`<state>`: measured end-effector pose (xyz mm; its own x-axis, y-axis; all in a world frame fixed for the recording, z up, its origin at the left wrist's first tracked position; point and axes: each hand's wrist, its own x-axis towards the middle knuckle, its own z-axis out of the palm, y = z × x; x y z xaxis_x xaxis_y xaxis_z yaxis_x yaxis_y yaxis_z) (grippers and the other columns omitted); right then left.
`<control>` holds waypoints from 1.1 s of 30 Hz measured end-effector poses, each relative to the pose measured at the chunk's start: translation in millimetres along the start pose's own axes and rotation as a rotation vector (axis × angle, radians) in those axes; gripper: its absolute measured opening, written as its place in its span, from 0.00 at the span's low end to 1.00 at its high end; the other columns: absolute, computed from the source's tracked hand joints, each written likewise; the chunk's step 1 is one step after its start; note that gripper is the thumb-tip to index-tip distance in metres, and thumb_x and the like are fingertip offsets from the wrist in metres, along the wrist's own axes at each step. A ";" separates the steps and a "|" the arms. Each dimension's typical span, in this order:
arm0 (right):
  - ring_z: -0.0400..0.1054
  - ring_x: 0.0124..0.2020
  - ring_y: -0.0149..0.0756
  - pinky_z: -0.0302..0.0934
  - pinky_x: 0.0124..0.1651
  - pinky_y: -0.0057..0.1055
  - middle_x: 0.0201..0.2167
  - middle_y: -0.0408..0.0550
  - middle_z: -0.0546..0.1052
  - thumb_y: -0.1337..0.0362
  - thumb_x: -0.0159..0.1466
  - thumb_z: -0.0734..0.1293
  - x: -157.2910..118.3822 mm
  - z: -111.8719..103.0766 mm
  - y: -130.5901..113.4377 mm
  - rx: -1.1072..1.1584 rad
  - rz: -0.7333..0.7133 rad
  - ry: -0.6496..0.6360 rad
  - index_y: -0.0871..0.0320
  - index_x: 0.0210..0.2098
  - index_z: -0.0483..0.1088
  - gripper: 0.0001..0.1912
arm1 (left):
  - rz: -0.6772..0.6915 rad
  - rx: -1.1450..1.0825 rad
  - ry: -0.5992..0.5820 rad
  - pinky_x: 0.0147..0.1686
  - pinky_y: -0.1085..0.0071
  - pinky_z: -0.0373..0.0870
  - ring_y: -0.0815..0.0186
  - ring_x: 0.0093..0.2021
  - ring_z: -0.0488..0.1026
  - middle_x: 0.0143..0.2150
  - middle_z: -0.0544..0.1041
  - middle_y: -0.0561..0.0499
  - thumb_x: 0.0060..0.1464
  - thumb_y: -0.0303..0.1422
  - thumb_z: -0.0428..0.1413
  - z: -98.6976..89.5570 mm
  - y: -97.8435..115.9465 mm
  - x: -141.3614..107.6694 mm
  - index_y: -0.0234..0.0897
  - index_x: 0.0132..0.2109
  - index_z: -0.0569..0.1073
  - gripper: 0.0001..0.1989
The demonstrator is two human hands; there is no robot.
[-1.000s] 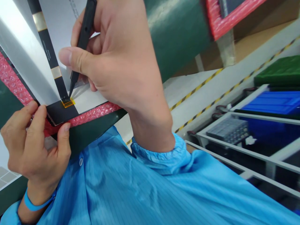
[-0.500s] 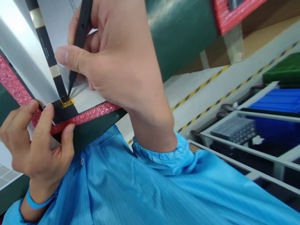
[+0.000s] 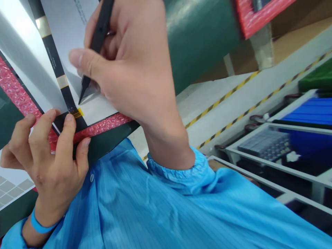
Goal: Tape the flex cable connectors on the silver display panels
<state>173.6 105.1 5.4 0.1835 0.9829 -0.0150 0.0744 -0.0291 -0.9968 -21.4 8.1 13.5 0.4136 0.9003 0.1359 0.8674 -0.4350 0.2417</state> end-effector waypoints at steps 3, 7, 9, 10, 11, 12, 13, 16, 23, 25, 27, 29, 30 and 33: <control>0.66 0.20 0.32 0.72 0.25 0.35 0.21 0.35 0.69 0.80 0.67 0.73 -1.3 0.2 6.8 0.120 -0.058 0.036 0.47 0.29 0.66 0.22 | 0.015 -0.005 -0.010 0.69 0.38 0.49 0.36 0.73 0.66 0.71 0.74 0.36 0.69 0.35 0.62 0.0 2.3 2.2 0.36 0.70 0.73 0.26; 0.64 0.20 0.31 0.66 0.23 0.33 0.22 0.34 0.68 0.79 0.67 0.71 -4.2 1.8 11.6 0.168 -0.096 0.055 0.49 0.31 0.64 0.20 | -0.047 -0.023 -0.088 0.72 0.36 0.39 0.37 0.73 0.65 0.69 0.73 0.36 0.70 0.37 0.62 -0.6 8.9 7.8 0.44 0.72 0.72 0.26; 0.66 0.22 0.32 0.65 0.24 0.33 0.25 0.36 0.70 0.76 0.68 0.71 -6.1 3.5 13.4 0.139 -0.081 0.060 0.49 0.32 0.64 0.17 | -0.091 -0.022 -0.127 0.71 0.32 0.36 0.36 0.74 0.63 0.70 0.72 0.36 0.70 0.37 0.61 -0.9 13.1 9.6 0.50 0.74 0.70 0.28; 0.65 0.22 0.33 0.65 0.24 0.35 0.26 0.36 0.71 0.75 0.68 0.71 -7.0 4.5 14.7 0.128 -0.075 0.073 0.48 0.32 0.64 0.17 | -0.110 -0.021 -0.135 0.71 0.31 0.35 0.35 0.75 0.62 0.70 0.71 0.37 0.70 0.37 0.61 -1.0 14.8 9.7 0.52 0.74 0.69 0.29; 0.65 0.22 0.34 0.65 0.25 0.36 0.26 0.37 0.71 0.74 0.67 0.71 -7.8 5.6 16.1 0.120 -0.072 0.091 0.48 0.32 0.64 0.16 | -0.125 -0.018 -0.138 0.71 0.29 0.35 0.35 0.75 0.61 0.71 0.70 0.37 0.70 0.38 0.61 -1.0 16.0 9.1 0.54 0.75 0.69 0.29; 0.64 0.22 0.35 0.65 0.25 0.37 0.27 0.38 0.72 0.73 0.67 0.71 -8.5 6.6 17.7 0.111 -0.066 0.115 0.48 0.32 0.65 0.15 | -0.136 -0.014 -0.138 0.70 0.28 0.35 0.34 0.75 0.60 0.72 0.70 0.38 0.71 0.39 0.61 -1.0 16.7 7.7 0.55 0.75 0.68 0.29; 0.62 0.21 0.36 0.64 0.24 0.37 0.27 0.38 0.72 0.71 0.67 0.72 -9.1 7.5 19.2 0.097 -0.053 0.138 0.47 0.32 0.65 0.15 | -0.147 -0.008 -0.138 0.70 0.28 0.36 0.33 0.76 0.59 0.72 0.68 0.37 0.71 0.40 0.61 -0.8 16.8 5.8 0.55 0.75 0.68 0.29; 0.56 0.20 0.35 0.59 0.22 0.36 0.26 0.38 0.71 0.66 0.66 0.75 -10.0 9.2 21.8 0.057 -0.039 0.187 0.46 0.31 0.67 0.14 | -0.188 0.015 -0.119 0.69 0.25 0.37 0.30 0.77 0.55 0.77 0.62 0.35 0.72 0.42 0.60 0.2 16.1 -1.9 0.57 0.76 0.67 0.29; 0.58 0.17 0.34 0.62 0.20 0.37 0.20 0.35 0.67 0.56 0.64 0.81 -5.9 6.7 31.8 0.144 -0.076 0.179 0.47 0.31 0.66 0.19 | -0.302 -0.054 0.000 0.67 0.20 0.35 0.26 0.78 0.51 0.80 0.60 0.38 0.71 0.42 0.60 2.1 19.3 -12.2 0.55 0.72 0.73 0.25; 0.59 0.17 0.32 0.59 0.19 0.34 0.19 0.34 0.65 0.53 0.62 0.82 -3.4 3.6 38.6 0.138 -0.065 0.209 0.47 0.31 0.67 0.20 | -0.292 -0.058 0.073 0.69 0.23 0.38 0.28 0.79 0.53 0.79 0.62 0.38 0.71 0.42 0.59 -0.7 12.3 -19.2 0.50 0.69 0.76 0.22; 0.59 0.16 0.30 0.54 0.17 0.32 0.19 0.35 0.67 0.53 0.62 0.82 -2.4 1.6 41.9 0.119 -0.068 0.229 0.47 0.31 0.68 0.19 | -0.249 -0.037 0.145 0.72 0.30 0.45 0.34 0.78 0.59 0.76 0.67 0.36 0.73 0.39 0.57 -6.4 -5.1 -33.4 0.46 0.66 0.78 0.19; 0.59 0.16 0.30 0.51 0.16 0.32 0.19 0.37 0.69 0.58 0.62 0.81 -4.5 4.2 38.8 0.109 -0.081 0.260 0.48 0.30 0.70 0.16 | -0.240 -0.027 0.206 0.73 0.38 0.52 0.42 0.75 0.67 0.72 0.73 0.36 0.73 0.35 0.55 -15.1 -31.7 -56.0 0.42 0.65 0.77 0.18; 0.61 0.16 0.31 0.52 0.15 0.32 0.19 0.38 0.70 0.61 0.62 0.81 -7.3 8.2 34.4 0.113 -0.096 0.284 0.48 0.30 0.71 0.14 | -0.251 -0.030 0.229 0.74 0.42 0.56 0.46 0.74 0.69 0.70 0.76 0.36 0.73 0.33 0.55 -20.1 -46.6 -70.1 0.41 0.66 0.76 0.18; 0.73 0.21 0.36 0.63 0.19 0.32 0.22 0.41 0.75 0.65 0.61 0.81 -24.8 32.4 13.2 0.143 -0.143 0.274 0.49 0.30 0.74 0.12 | -0.290 -0.035 0.236 0.73 0.47 0.64 0.49 0.72 0.72 0.68 0.78 0.37 0.72 0.32 0.58 -34.0 -85.1 -115.1 0.41 0.70 0.72 0.23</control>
<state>138.2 86.3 -9.9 0.4394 0.8891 0.1283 -0.0159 0.1505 -0.9885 -152.3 -59.1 10.0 0.0729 0.9590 0.2738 0.9275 -0.1662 0.3349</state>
